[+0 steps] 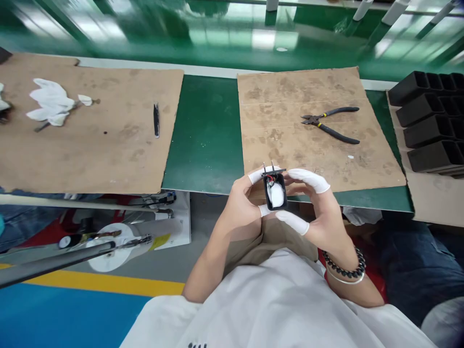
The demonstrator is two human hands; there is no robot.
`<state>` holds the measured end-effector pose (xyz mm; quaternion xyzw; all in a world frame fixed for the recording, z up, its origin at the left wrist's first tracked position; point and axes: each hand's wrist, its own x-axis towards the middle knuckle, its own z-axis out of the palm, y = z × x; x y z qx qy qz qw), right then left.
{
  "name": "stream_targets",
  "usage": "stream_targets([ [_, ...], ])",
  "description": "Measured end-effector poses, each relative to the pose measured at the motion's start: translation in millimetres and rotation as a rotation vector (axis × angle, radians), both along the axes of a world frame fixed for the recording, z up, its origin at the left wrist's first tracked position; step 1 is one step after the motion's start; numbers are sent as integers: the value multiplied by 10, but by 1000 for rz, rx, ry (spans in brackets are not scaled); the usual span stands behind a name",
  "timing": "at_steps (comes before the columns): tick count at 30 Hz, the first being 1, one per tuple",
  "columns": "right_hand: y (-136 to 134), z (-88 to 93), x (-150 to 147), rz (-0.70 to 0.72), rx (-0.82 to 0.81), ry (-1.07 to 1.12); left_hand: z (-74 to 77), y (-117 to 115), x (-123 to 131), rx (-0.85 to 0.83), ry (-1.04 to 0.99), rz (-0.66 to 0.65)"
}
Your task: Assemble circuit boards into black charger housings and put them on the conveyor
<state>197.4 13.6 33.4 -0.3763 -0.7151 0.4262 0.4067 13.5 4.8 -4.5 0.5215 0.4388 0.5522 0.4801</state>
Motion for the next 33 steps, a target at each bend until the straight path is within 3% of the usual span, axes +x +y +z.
stream_targets([
  [7,83,-65,-98,33,239,-94,-189,29,-74,17,38,9],
  [16,85,-99,-110,20,260,-92,-145,30,-69,72,41,-57],
  [24,66,-141,-120,-37,180,-88,-121,35,-89,66,84,-65],
  [30,50,-175,-125,-60,97,-25,-196,21,-109,34,102,-42],
  [33,69,-168,-150,-135,-107,158,-201,12,-110,10,68,-52],
])
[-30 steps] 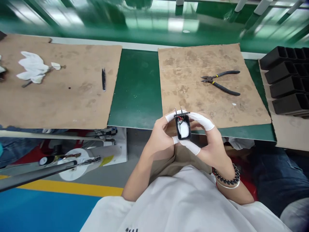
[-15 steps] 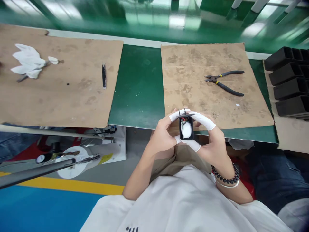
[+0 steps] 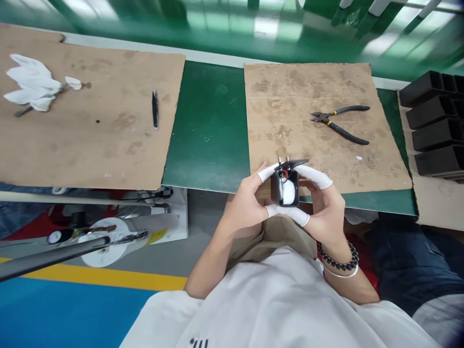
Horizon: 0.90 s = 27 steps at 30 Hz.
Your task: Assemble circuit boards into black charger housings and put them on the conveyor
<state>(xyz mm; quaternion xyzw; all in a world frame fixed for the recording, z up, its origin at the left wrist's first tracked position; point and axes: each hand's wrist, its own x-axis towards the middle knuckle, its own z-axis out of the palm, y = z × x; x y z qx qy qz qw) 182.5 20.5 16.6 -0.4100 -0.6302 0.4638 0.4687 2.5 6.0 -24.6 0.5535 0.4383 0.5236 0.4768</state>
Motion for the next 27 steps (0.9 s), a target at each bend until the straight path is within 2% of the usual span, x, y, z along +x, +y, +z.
stream_targets([
  [3,88,2,10,-53,-421,337,62,-6,10,-10,-78,-23],
  [6,215,-15,75,97,-736,576,107,-10,25,-7,-110,-6],
  [8,276,-16,119,215,-798,628,100,-11,36,-7,-101,15],
  [10,302,6,140,272,-803,637,77,-9,48,-9,-75,37],
  [14,288,97,121,269,-885,735,59,-7,69,39,28,73],
  [17,261,118,103,240,-966,871,85,-12,82,124,180,67],
  [20,234,82,104,158,-944,891,105,-28,109,177,431,39],
  [23,335,79,122,24,-726,728,108,-48,155,290,709,16],
  [25,603,132,140,-53,-498,554,113,-54,186,403,872,16],
  [27,1094,227,163,-100,-287,400,132,-47,217,508,1042,18],
])
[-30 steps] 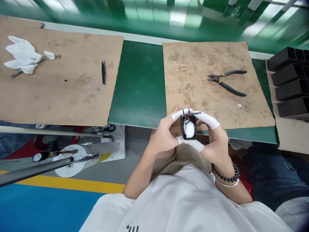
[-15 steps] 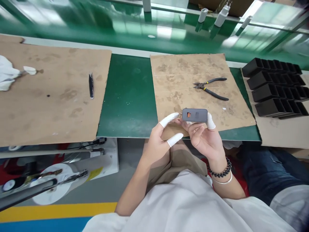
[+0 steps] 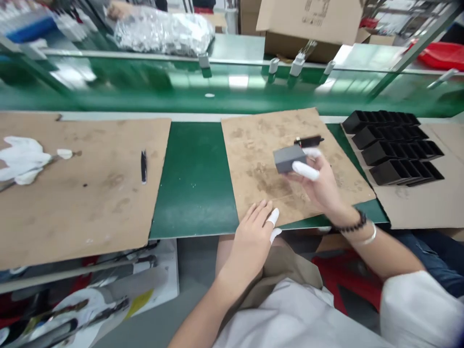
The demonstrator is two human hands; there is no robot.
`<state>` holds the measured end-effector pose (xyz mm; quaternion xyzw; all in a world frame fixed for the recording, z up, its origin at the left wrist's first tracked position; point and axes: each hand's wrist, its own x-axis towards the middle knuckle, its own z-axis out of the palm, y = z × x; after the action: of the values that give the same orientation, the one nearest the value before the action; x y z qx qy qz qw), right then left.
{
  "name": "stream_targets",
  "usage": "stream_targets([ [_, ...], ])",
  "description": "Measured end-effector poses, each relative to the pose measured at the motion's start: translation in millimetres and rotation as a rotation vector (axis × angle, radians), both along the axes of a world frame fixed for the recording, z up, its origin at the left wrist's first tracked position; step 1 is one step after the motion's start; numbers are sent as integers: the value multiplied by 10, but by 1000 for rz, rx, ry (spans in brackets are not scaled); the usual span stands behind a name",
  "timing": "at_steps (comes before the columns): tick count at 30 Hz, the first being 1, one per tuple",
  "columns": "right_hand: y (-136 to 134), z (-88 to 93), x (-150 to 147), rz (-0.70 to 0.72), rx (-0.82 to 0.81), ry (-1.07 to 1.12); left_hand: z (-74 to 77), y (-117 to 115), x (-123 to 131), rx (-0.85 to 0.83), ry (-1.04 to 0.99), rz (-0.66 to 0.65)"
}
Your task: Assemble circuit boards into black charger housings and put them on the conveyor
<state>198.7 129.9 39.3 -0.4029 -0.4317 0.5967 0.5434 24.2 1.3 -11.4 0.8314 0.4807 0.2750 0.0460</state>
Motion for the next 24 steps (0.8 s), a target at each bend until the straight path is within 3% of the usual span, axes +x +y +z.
stream_targets([
  [2,673,117,13,-45,159,-178,36,24,39,62,189,-10],
  [5,1729,257,-21,-219,281,-800,100,88,120,37,449,-49],
  [7,2250,275,-76,-257,267,-913,125,143,178,-30,581,-82],
  [9,2559,213,-136,-267,237,-985,121,198,224,-99,672,-117],
  [12,2734,34,-212,-257,176,-1068,62,266,255,-159,748,-158],
  [16,2755,-98,-224,-182,141,-1131,-32,287,221,-100,796,-196],
  [20,2631,5,-37,-76,209,-1178,-27,249,64,-2,775,-180],
  [24,2310,173,288,-45,266,-1189,3,204,-218,61,692,-258],
])
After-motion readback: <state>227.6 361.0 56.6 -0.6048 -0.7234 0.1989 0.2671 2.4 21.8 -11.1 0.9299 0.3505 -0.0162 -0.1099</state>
